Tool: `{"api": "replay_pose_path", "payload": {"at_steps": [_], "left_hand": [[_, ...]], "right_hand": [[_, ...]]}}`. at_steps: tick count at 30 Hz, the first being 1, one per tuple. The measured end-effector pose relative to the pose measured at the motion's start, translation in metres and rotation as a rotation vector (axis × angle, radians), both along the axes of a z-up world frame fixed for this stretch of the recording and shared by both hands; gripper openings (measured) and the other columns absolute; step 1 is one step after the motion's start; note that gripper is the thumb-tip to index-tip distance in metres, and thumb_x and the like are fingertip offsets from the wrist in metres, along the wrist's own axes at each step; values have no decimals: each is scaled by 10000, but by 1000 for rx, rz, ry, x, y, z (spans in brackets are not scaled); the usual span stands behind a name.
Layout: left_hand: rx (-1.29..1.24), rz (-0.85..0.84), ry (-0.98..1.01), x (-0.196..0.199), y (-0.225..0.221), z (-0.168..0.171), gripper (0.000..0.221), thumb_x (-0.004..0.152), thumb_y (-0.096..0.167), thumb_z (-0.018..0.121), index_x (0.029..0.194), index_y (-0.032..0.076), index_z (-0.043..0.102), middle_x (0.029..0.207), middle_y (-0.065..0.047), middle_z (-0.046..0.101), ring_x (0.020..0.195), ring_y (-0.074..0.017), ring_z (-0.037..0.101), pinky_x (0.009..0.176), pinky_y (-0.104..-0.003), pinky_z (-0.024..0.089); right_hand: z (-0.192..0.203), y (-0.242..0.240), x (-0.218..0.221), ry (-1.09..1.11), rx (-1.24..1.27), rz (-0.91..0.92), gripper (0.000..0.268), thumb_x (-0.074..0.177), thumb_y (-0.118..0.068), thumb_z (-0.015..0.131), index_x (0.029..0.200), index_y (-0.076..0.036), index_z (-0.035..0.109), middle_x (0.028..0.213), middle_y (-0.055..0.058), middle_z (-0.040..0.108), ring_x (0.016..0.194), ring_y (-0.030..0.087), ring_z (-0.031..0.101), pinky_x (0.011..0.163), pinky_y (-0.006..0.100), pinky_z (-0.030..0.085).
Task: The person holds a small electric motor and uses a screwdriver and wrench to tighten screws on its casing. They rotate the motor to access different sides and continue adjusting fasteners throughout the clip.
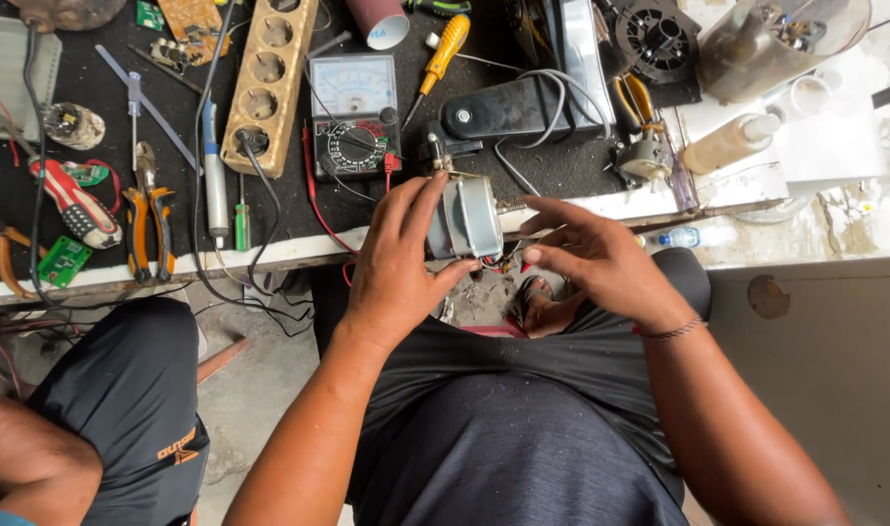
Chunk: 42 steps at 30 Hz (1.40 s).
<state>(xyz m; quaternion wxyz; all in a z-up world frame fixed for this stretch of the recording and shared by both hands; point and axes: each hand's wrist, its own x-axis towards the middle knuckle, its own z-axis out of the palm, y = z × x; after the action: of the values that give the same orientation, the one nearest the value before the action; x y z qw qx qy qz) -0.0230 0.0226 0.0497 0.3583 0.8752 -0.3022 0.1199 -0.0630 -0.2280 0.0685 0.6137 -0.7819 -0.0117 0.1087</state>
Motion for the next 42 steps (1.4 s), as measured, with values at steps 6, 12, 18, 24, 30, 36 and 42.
{"api": "replay_pose_path", "payload": {"at_steps": [6,12,18,24,30,36,42], "left_hand": [[-59,43,-154,-11,1,-17,750,880,314,894,1429,-19,505,1409,-196,506,1355,-408,499,1220,-561,402],[-37,60,-133,-13,2,-21,730,910,363,833,1445,-5,500,1470,-217,492,1402,-433,482,1231,-583,375],[-38,52,-139,-14,3,-22,782,894,410,833,1451,-16,486,1473,-243,481,1402,-451,478,1238,-587,376],[-36,67,-157,-16,7,-16,798,887,444,826,1450,-11,491,1493,-227,476,1423,-450,472,1242,-582,385],[-78,82,-187,-16,12,-11,809,862,466,842,1430,-5,511,1483,-218,490,1412,-445,493,1234,-587,400],[-108,90,-179,-17,12,-7,741,869,440,832,1387,-10,551,1455,-221,509,1393,-438,501,1219,-585,405],[-141,97,-151,-19,10,-9,702,879,481,786,1369,21,582,1448,-198,511,1406,-417,477,1207,-564,427]], "right_hand": [[28,-55,-12,-2,-236,-218,204,965,-192,710,1092,-32,722,946,60,734,883,134,675,868,260,537],[37,-81,-37,54,-499,-416,205,965,-262,753,1076,-91,769,1006,4,757,957,76,628,868,247,456],[32,-83,-43,60,-567,-488,227,956,-268,744,1124,-118,769,1090,-13,764,981,71,656,857,240,493],[38,-96,-36,-21,-558,-550,234,969,-271,791,1123,-96,768,996,40,767,808,81,650,739,229,508],[54,-104,-8,-149,-722,-471,269,1026,-310,763,1185,-93,767,1073,51,765,797,149,697,738,287,526],[44,-124,56,-331,-837,-302,211,1062,-276,795,1164,-92,787,1025,15,765,841,106,668,800,274,473],[51,-107,98,-344,-788,-211,242,1046,-259,814,1215,-90,784,918,41,745,796,104,649,760,259,497]]}}
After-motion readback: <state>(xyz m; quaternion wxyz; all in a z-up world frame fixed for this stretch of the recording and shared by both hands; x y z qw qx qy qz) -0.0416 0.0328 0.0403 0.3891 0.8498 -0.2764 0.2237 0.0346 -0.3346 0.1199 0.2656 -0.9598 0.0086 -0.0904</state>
